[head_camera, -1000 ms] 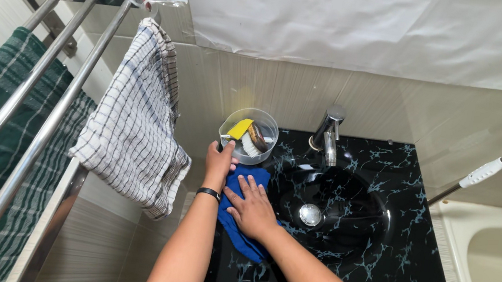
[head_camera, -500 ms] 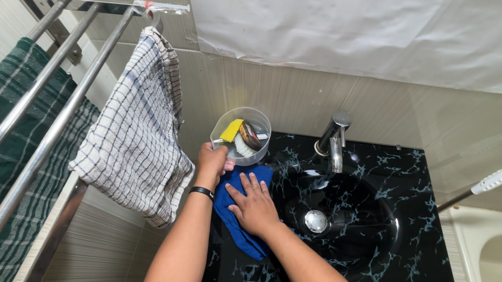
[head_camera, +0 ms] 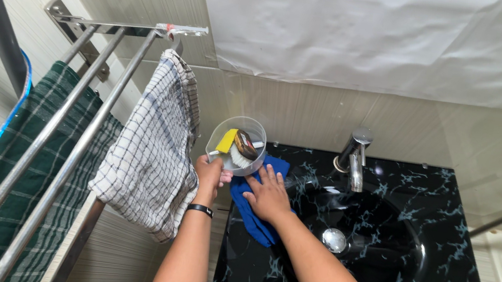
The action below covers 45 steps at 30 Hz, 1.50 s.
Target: The person wipes a black marble bathroom sink and countertop using a blue cloth, then switches to a checkered cloth to continue wiping the surface. The person hangs the blue cloth on a nearby towel rack and proceeds to wipe the sink basin and surrounding countertop with the checkered cloth.
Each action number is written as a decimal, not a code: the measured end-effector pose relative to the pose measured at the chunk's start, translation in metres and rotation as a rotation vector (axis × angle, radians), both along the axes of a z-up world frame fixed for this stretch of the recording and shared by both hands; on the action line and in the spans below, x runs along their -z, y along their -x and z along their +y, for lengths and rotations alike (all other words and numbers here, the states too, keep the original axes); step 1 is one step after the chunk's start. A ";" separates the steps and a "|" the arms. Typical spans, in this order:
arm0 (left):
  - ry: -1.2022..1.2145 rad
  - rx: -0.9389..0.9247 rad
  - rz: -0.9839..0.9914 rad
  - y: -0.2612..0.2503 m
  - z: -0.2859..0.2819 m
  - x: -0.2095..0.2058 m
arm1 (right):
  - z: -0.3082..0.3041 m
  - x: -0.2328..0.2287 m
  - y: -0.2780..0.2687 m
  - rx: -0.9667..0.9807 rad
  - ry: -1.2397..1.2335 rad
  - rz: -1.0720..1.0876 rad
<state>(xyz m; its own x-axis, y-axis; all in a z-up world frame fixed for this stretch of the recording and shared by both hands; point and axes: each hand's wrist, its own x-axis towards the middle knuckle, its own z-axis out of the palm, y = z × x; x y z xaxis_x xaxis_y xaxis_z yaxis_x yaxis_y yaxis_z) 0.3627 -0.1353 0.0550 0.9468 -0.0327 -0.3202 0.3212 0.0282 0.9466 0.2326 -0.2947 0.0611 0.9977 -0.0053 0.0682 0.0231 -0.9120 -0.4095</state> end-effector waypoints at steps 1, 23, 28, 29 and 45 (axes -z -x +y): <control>0.000 -0.010 0.013 -0.001 0.003 0.001 | -0.001 0.001 -0.007 0.024 0.002 0.000; 0.042 0.105 0.053 0.031 -0.029 -0.009 | -0.077 0.017 -0.022 0.384 -0.005 -0.013; 0.021 0.121 0.067 0.037 -0.044 -0.004 | -0.093 0.022 0.000 0.475 -0.016 -0.044; 0.023 0.122 0.073 0.038 -0.046 -0.004 | -0.093 0.025 0.005 0.487 -0.009 -0.063; 0.037 0.119 0.048 0.046 -0.066 -0.002 | -0.057 0.107 0.051 0.638 -0.269 -0.106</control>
<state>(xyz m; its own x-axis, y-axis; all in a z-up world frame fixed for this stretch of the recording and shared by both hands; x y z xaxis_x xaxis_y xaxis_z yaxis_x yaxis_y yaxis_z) 0.3169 -0.2015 0.0571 0.9192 -0.1562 -0.3614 0.3690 0.0216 0.9292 0.1816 -0.3518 -0.0462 0.7821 -0.6181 0.0795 -0.4307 -0.6283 -0.6479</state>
